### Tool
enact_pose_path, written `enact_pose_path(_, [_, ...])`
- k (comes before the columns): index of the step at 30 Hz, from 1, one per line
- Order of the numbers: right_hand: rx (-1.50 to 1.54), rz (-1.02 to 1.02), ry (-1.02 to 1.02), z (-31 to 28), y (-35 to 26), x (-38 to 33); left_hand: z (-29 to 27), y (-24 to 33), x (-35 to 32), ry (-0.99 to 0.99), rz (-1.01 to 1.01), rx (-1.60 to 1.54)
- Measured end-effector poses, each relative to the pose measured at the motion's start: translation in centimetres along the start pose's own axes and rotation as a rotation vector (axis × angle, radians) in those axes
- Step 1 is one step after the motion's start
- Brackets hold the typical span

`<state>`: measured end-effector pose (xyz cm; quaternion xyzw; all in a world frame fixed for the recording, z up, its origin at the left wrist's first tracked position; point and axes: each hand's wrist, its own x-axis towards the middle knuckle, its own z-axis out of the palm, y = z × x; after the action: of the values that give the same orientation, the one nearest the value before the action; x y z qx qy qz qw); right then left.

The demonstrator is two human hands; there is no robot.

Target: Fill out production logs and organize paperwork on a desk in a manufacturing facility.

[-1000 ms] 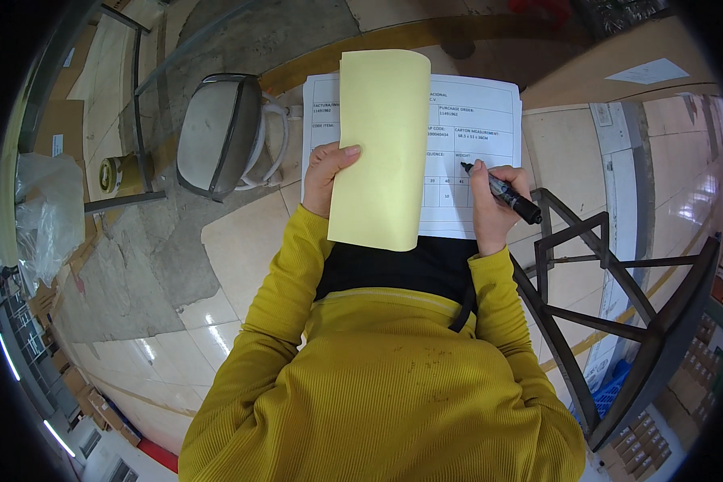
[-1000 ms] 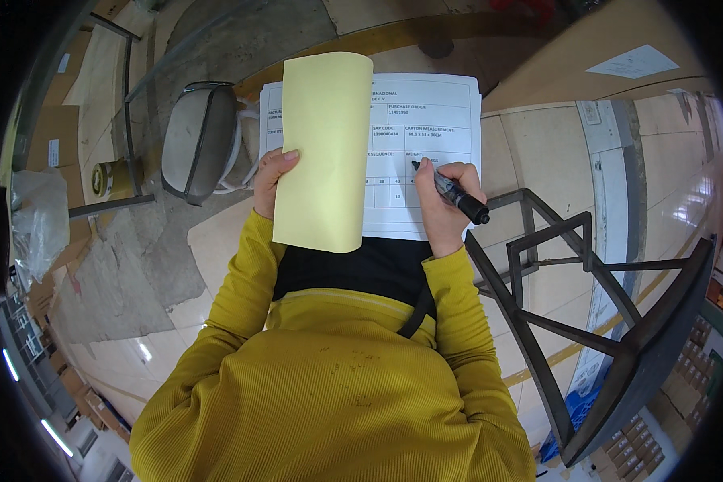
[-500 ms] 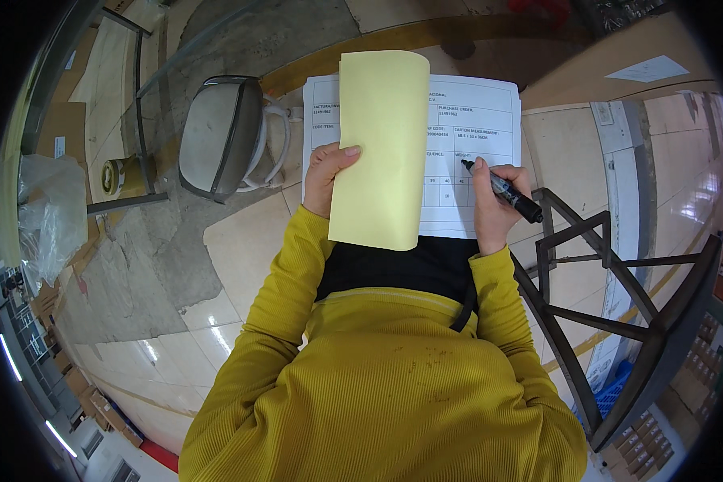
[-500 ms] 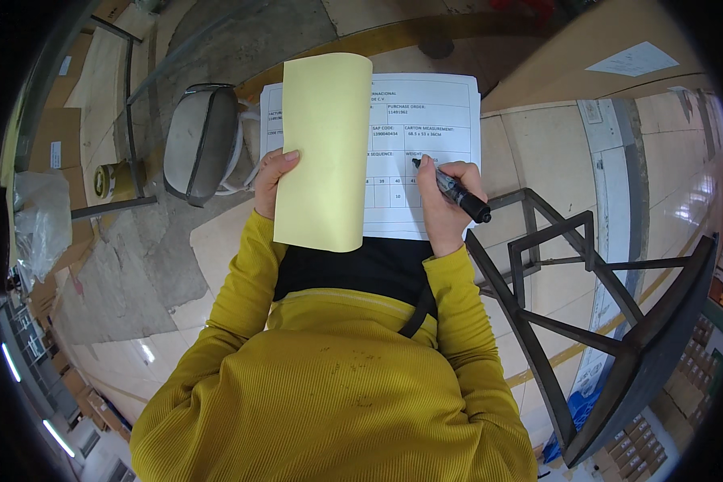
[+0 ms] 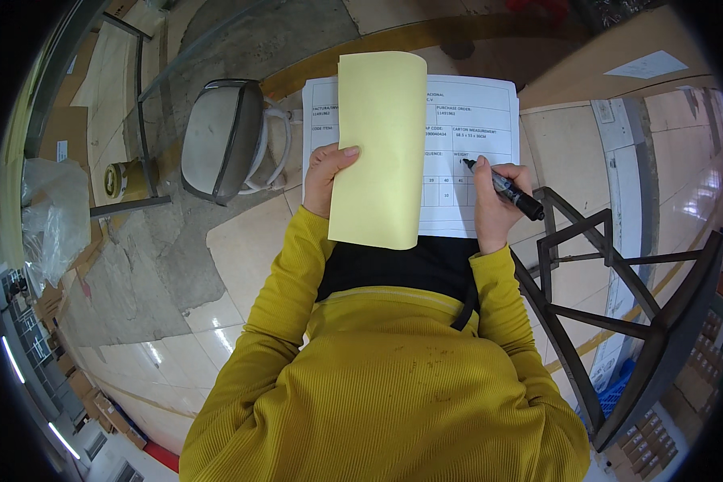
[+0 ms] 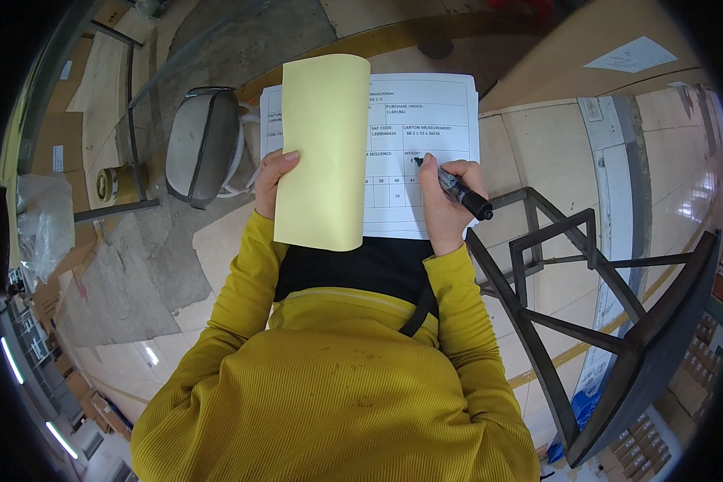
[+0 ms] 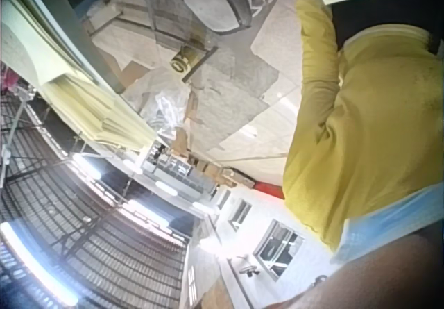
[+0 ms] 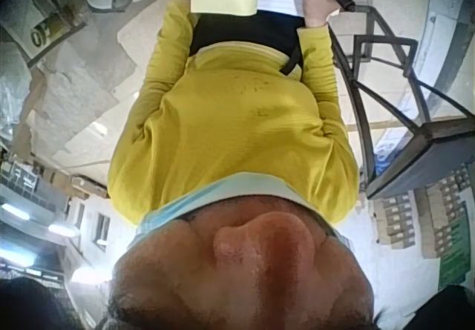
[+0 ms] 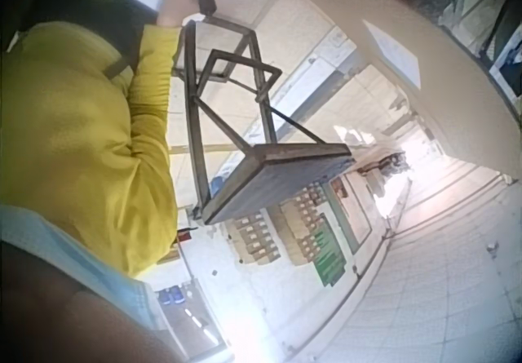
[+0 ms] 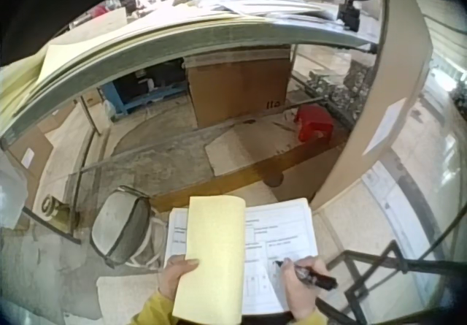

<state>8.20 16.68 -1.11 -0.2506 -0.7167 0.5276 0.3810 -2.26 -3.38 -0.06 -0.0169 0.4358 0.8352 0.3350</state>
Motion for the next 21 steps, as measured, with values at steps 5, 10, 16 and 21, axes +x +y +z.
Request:
enact_pose_path(5, [-0.004, -0.043, -0.022, -0.24, 0.38, -0.09, -0.12, 0.03, -0.01, -0.010, 0.001, -0.006])
enact_pose_path(10, [0.039, -0.019, 0.051, -0.14, 0.11, -0.20, -0.22, 0.02, 0.03, -0.014, 0.018, 0.015])
enact_pose_path(16, [0.044, -0.002, 0.081, -0.16, 0.18, -0.14, -0.28, -0.15, 0.08, 0.002, 0.018, -0.023])
enact_pose_path(21, [-0.011, 0.001, 0.052, -0.31, 0.17, -0.11, -0.21, -0.25, 0.03, 0.025, 0.000, -0.010])
